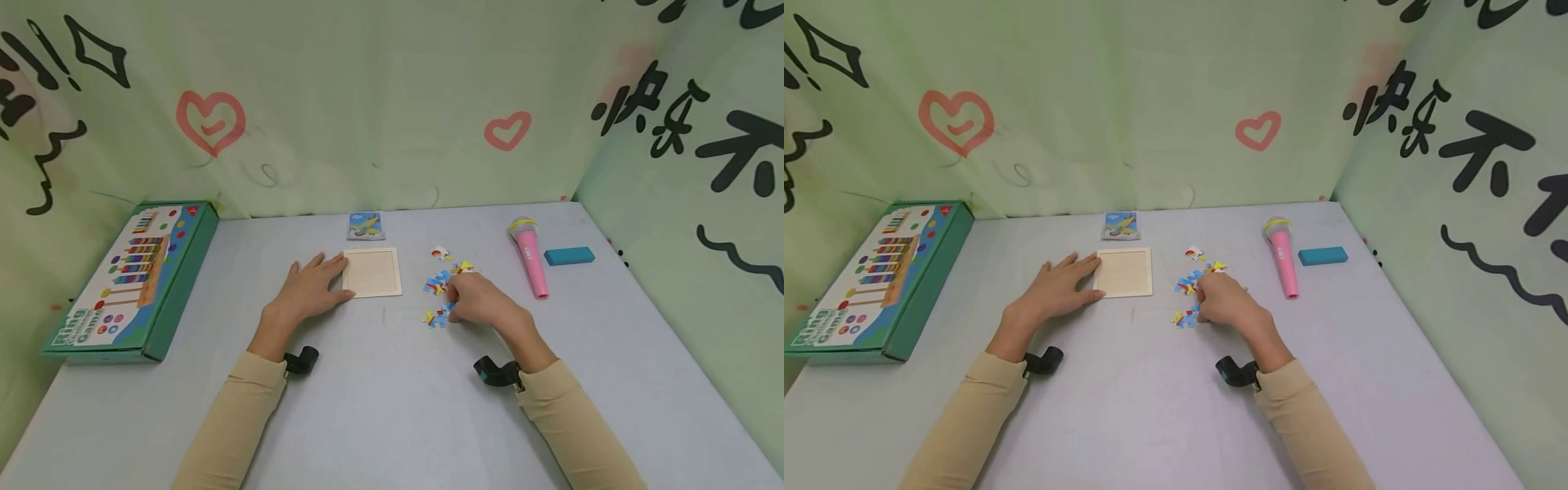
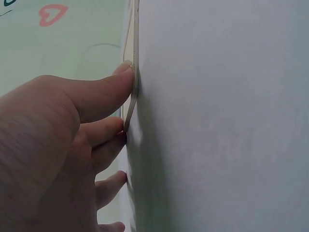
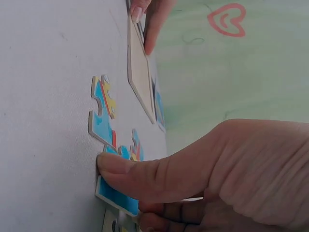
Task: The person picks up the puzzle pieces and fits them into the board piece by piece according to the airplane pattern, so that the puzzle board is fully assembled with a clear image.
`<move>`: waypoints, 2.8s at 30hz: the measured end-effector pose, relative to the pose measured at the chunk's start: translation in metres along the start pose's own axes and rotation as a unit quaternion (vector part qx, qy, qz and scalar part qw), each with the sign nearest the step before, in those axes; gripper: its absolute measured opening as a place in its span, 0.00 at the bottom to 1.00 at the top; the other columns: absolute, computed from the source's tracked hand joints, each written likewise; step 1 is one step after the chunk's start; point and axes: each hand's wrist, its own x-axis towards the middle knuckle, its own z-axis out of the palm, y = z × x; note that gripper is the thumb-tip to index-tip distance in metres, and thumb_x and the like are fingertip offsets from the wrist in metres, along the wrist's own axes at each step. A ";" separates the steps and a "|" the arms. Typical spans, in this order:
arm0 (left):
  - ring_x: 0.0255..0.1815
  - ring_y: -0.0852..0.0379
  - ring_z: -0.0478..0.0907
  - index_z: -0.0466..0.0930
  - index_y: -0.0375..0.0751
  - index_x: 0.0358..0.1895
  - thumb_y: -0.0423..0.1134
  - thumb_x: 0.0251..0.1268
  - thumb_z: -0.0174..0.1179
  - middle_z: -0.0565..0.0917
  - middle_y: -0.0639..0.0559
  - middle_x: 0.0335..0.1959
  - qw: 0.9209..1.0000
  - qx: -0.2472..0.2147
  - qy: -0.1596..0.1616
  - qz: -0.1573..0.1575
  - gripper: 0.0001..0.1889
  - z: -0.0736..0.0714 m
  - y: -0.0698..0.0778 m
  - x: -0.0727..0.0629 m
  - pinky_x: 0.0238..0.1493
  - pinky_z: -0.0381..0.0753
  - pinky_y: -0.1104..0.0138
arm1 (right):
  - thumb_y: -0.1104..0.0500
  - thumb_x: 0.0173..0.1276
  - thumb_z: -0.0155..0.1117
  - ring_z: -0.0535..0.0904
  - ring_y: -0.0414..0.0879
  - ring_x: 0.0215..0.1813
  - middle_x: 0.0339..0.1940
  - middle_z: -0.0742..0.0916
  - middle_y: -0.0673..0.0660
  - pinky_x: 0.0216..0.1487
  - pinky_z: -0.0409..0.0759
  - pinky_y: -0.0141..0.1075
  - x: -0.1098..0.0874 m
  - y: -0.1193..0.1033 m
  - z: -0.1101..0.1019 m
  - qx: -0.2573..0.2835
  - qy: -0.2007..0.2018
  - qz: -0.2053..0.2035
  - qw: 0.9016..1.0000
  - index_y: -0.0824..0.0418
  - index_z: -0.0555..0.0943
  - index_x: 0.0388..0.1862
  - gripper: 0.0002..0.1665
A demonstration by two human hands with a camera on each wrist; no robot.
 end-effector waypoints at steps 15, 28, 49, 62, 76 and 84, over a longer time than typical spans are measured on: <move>0.82 0.41 0.50 0.57 0.46 0.78 0.57 0.69 0.58 0.58 0.52 0.81 1.000 0.009 0.007 0.001 0.39 -0.001 0.003 0.000 0.76 0.44 0.33 | 0.73 0.63 0.57 0.72 0.47 0.32 0.26 0.76 0.55 0.34 0.71 0.35 0.003 -0.004 -0.022 0.061 0.013 -0.066 0.996 0.62 0.80 0.34 0.08; 0.82 0.42 0.50 0.56 0.46 0.79 0.58 0.70 0.57 0.58 0.52 0.81 1.000 0.009 0.007 0.003 0.39 0.003 0.001 0.001 0.76 0.45 0.33 | 0.66 0.63 0.69 0.82 0.52 0.25 0.32 0.81 0.59 0.29 0.82 0.39 0.044 -0.021 -0.010 0.230 0.055 -0.053 0.970 0.67 0.74 0.52 0.20; 0.82 0.42 0.52 0.58 0.48 0.78 0.59 0.69 0.57 0.59 0.52 0.80 1.000 0.016 0.008 0.003 0.39 -0.001 0.001 -0.001 0.74 0.48 0.32 | 0.65 0.61 0.68 0.79 0.42 0.26 0.27 0.85 0.55 0.30 0.78 0.30 0.102 -0.069 0.036 0.262 0.166 -0.073 0.948 0.61 0.85 0.41 0.08; 0.82 0.43 0.51 0.58 0.48 0.78 0.59 0.69 0.58 0.59 0.54 0.80 1.000 0.021 0.013 0.008 0.39 -0.002 0.001 -0.001 0.74 0.48 0.32 | 0.65 0.59 0.71 0.79 0.44 0.27 0.30 0.87 0.59 0.29 0.73 0.31 0.123 -0.098 0.049 0.206 0.209 -0.023 0.956 0.64 0.84 0.38 0.08; 0.82 0.42 0.52 0.57 0.49 0.78 0.58 0.69 0.58 0.59 0.54 0.80 1.000 0.013 0.020 0.018 0.39 -0.001 0.001 -0.001 0.74 0.49 0.32 | 0.64 0.63 0.68 0.82 0.50 0.37 0.33 0.88 0.58 0.38 0.79 0.37 0.129 -0.110 0.058 0.161 0.234 -0.028 0.958 0.64 0.85 0.33 0.02; 0.82 0.42 0.52 0.56 0.50 0.79 0.60 0.69 0.57 0.59 0.55 0.80 0.999 0.023 0.018 0.021 0.39 0.000 -0.001 0.001 0.74 0.50 0.31 | 0.65 0.64 0.67 0.82 0.49 0.36 0.32 0.88 0.58 0.37 0.78 0.36 0.129 -0.107 0.059 0.150 0.242 -0.040 0.958 0.64 0.85 0.33 0.02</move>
